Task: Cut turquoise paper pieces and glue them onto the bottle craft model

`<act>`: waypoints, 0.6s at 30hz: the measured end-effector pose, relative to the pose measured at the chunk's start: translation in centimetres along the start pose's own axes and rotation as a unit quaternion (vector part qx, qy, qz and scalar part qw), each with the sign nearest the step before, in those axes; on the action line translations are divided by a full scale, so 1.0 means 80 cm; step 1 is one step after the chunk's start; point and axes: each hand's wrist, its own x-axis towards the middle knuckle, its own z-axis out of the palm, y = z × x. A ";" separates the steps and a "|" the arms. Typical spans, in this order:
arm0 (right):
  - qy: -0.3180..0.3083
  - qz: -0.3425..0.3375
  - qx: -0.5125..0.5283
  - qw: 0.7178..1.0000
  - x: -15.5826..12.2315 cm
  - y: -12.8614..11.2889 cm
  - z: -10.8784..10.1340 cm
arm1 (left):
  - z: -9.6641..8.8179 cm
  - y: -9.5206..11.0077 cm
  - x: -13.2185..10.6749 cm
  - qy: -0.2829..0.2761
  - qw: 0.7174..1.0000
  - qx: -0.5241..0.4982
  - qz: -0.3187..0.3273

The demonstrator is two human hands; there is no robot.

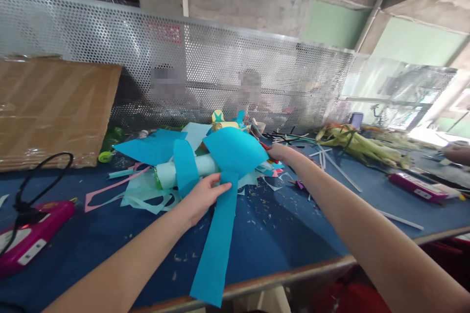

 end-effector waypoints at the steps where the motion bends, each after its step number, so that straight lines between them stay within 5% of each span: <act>1: -0.011 0.004 0.004 1.000 -0.002 -0.002 0.000 | 0.001 0.000 0.001 0.006 1.000 -0.001 -0.003; 6: -0.023 0.036 0.029 0.999 -0.008 -0.009 -0.002 | 0.004 -0.005 0.010 0.037 0.999 0.008 -0.001; 12: 0.083 0.066 0.107 0.989 -0.006 0.008 -0.021 | 0.001 -0.011 0.014 0.046 0.997 0.051 0.020; 18: 0.115 0.000 0.278 0.954 -0.045 0.017 -0.019 | 0.005 -0.006 0.018 0.056 0.988 0.111 0.089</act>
